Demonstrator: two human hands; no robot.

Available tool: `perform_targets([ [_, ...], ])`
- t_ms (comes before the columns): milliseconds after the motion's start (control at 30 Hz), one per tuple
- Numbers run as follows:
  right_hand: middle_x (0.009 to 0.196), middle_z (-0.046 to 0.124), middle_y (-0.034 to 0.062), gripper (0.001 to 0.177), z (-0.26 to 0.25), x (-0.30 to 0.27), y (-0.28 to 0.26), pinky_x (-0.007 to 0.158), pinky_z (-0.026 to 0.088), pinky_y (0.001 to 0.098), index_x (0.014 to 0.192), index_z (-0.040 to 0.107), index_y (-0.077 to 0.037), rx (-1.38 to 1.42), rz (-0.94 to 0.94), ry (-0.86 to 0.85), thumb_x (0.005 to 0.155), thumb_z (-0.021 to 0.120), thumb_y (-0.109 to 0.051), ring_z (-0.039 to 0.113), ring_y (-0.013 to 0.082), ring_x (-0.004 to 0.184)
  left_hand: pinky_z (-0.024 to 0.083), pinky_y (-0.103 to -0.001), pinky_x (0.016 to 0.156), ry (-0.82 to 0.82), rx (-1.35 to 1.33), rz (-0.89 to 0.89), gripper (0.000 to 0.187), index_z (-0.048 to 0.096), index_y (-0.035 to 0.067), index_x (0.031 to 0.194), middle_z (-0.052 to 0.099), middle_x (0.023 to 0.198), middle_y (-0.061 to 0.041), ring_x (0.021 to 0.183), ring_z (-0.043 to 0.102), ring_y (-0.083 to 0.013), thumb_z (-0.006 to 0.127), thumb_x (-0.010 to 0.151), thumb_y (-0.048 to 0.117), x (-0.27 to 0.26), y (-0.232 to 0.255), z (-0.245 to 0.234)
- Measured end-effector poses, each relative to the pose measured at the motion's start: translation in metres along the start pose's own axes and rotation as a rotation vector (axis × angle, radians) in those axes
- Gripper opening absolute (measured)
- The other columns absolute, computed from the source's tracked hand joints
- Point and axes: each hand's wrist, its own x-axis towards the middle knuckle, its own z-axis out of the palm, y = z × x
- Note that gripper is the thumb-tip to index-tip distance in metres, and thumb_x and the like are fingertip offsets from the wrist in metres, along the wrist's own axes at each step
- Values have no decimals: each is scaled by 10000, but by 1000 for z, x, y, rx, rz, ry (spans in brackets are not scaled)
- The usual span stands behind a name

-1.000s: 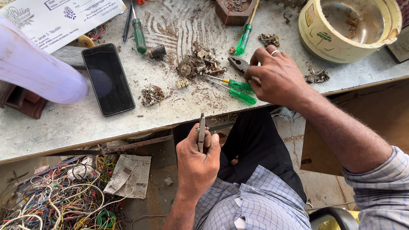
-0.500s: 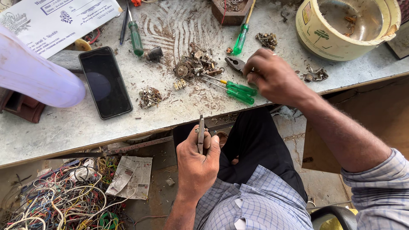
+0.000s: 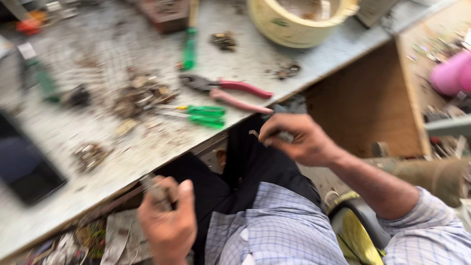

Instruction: The person uses pliers and a screwdriver to disassemble and manipulate small metal lock components on a cluttered workbench. They repeatedly pick up parts, adjust them with tools, and place them back on the table.

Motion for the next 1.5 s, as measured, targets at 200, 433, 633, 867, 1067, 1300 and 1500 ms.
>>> perform_targets([
  [200, 953, 752, 115, 118, -2, -86, 136, 736, 618, 350, 984, 765, -39, -286, 446, 127, 873, 727, -29, 755, 239, 834, 360, -247, 649, -65, 44, -73, 287, 458, 97, 812, 419, 747, 12, 676, 383, -75, 694, 933, -11, 1, -20, 1],
  [433, 960, 775, 143, 166, -34, -150, 293, 735, 614, 385, 1006, 765, -47, -442, 433, 152, 857, 691, -38, 769, 261, 817, 390, -258, 657, -53, 97, -93, 302, 453, 100, 797, 414, 686, -2, 622, 401, -83, 705, 905, -27, -6, -36, 7],
  [633, 945, 779, 138, 197, -80, -99, 317, 696, 619, 360, 1090, 733, -56, -573, 448, 545, 902, 678, -41, 768, 225, 809, 357, -249, 642, -5, 100, -28, 334, 438, 101, 759, 441, 646, -12, 584, 379, -82, 720, 889, -22, -7, -36, 12],
  [867, 939, 781, 124, 189, 2, -98, 242, 726, 628, 333, 1076, 738, -41, -279, 458, 245, 892, 748, -81, 769, 193, 796, 378, -265, 627, -70, 105, -126, 306, 455, 103, 776, 406, 675, 1, 611, 380, -77, 710, 894, -16, -7, -33, 4],
  [1067, 931, 770, 132, 191, 33, -83, 156, 690, 622, 365, 1044, 727, -23, -244, 366, 43, 869, 751, -96, 764, 250, 783, 381, -265, 639, -115, 10, -46, 284, 458, 105, 795, 400, 711, 22, 653, 399, -81, 689, 892, -30, -7, -20, 11],
  [1300, 1005, 731, 104, 164, 59, -28, 20, 743, 607, 372, 1022, 707, -50, -162, -112, 33, 873, 760, -94, 750, 298, 877, 358, -284, 485, -177, 3, -94, 204, 560, 55, 762, 509, 618, 59, 550, 446, -53, 705, 906, 46, -4, 7, 23],
  [1500, 929, 715, 87, 157, 81, 16, -67, 587, 597, 270, 1039, 710, -17, 16, -147, 155, 913, 734, -109, 723, 146, 705, 345, -293, 499, -220, -46, -44, 151, 567, 25, 843, 443, 613, 6, 570, 397, -66, 679, 941, 50, 3, 26, 24],
])
